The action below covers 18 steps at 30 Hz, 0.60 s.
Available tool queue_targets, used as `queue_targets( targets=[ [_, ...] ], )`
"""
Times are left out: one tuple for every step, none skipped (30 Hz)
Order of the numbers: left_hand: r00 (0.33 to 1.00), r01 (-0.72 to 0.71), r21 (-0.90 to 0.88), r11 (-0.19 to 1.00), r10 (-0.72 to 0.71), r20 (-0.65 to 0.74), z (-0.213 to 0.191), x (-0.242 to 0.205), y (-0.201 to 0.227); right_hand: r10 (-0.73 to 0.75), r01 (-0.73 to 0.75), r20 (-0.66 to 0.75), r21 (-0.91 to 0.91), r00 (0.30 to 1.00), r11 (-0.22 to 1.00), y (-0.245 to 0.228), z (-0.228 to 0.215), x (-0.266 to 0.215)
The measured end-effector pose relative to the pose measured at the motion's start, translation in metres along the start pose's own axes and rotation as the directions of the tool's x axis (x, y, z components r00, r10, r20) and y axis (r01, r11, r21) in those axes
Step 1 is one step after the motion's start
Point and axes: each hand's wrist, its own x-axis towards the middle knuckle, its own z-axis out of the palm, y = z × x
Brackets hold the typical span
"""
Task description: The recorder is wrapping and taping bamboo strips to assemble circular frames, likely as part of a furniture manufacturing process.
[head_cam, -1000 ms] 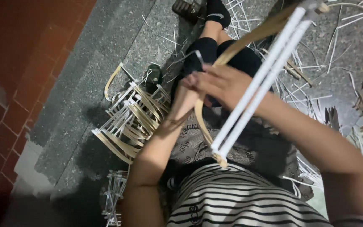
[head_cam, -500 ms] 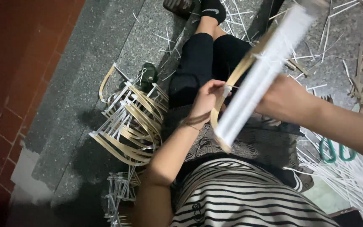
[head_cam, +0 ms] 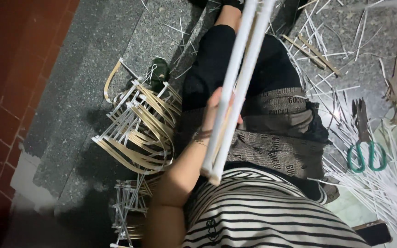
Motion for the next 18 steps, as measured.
queue_targets(
  targets=[
    [1.000, -0.020, -0.059, 0.998, 0.020, 0.000, -0.004, 0.002, -0.015, 0.037, -0.035, -0.026, 0.094, 0.999, 0.995, -0.017, 0.022, 0.020],
    [0.999, -0.040, -0.119, 0.992, 0.040, -0.001, -0.008, 0.005, -0.030, 0.077, -0.066, -0.047, 0.188, 0.996, 0.980, -0.036, 0.038, 0.042],
    [0.999, -0.038, -0.116, 0.993, 0.038, -0.002, -0.006, 0.005, -0.035, 0.118, -0.094, -0.068, 0.282, 0.991, 0.955, -0.062, 0.063, 0.081],
    [0.984, -0.177, 0.016, 0.984, 0.177, -0.002, -0.004, 0.005, -0.040, 0.160, -0.118, -0.085, 0.373, 0.983, 0.920, -0.097, 0.094, 0.114],
    [0.951, -0.309, 0.145, 0.940, 0.310, 0.018, -0.002, 0.004, -0.045, 0.206, -0.138, -0.099, 0.462, 0.974, 0.876, -0.140, 0.128, 0.137],
    [0.952, -0.306, 0.149, 0.940, 0.306, 0.020, 0.013, -0.009, -0.023, 0.208, -0.139, -0.101, 0.465, 0.973, 0.874, -0.140, 0.141, 0.147],
    [0.986, -0.166, 0.034, 0.985, 0.167, -0.023, 0.029, -0.019, -0.001, -0.031, 0.054, -0.159, 0.137, 0.987, 0.989, -0.140, 0.153, 0.158],
    [0.999, -0.024, -0.086, 0.996, 0.020, -0.047, 0.044, -0.029, 0.022, -0.273, 0.242, -0.130, -0.210, 0.953, 0.947, -0.140, 0.166, 0.171],
    [0.999, -0.025, -0.085, 0.996, 0.021, -0.048, 0.044, -0.032, 0.023, -0.274, 0.244, -0.131, -0.210, 0.953, 0.947, -0.134, 0.170, 0.172],
    [0.999, -0.045, -0.066, 0.997, 0.043, -0.024, 0.045, -0.034, 0.023, -0.010, 0.012, -0.042, 0.044, 0.999, 0.999, -0.129, 0.175, 0.174],
    [0.998, -0.062, -0.047, 0.997, 0.063, 0.002, 0.046, -0.037, 0.023, 0.227, -0.250, 0.113, 0.265, 0.967, 0.931, -0.123, 0.180, 0.176],
    [0.998, -0.061, -0.046, 0.997, 0.062, 0.001, 0.045, -0.036, 0.020, 0.228, -0.250, 0.113, 0.266, 0.967, 0.931, -0.122, 0.180, 0.177],
    [0.999, -0.053, -0.043, 0.998, 0.053, -0.003, 0.044, -0.036, 0.017, 0.085, -0.087, 0.023, 0.116, 0.996, 0.989, -0.121, 0.180, 0.177],
    [0.999, -0.045, -0.039, 0.998, 0.044, -0.008, 0.043, -0.036, 0.013, -0.073, 0.071, -0.041, -0.051, 0.996, 0.996, -0.120, 0.180, 0.176],
    [0.999, -0.041, -0.038, 0.998, 0.041, -0.007, 0.037, -0.031, 0.002, -0.070, 0.068, -0.042, -0.049, 0.997, 0.996, -0.119, 0.180, 0.176],
    [0.987, -0.160, 0.046, 0.986, 0.160, 0.010, 0.031, -0.027, -0.009, -0.320, 0.281, -0.082, -0.310, 0.944, 0.908, -0.119, 0.180, 0.176],
    [0.961, -0.277, 0.126, 0.952, 0.275, 0.038, 0.025, -0.024, -0.020, -0.551, 0.438, -0.048, -0.552, 0.833, 0.710, -0.118, 0.180, 0.176],
    [0.961, -0.276, 0.127, 0.953, 0.273, 0.039, 0.029, -0.025, -0.014, -0.550, 0.436, -0.049, -0.551, 0.834, 0.711, -0.124, 0.180, 0.179]
  ],
)
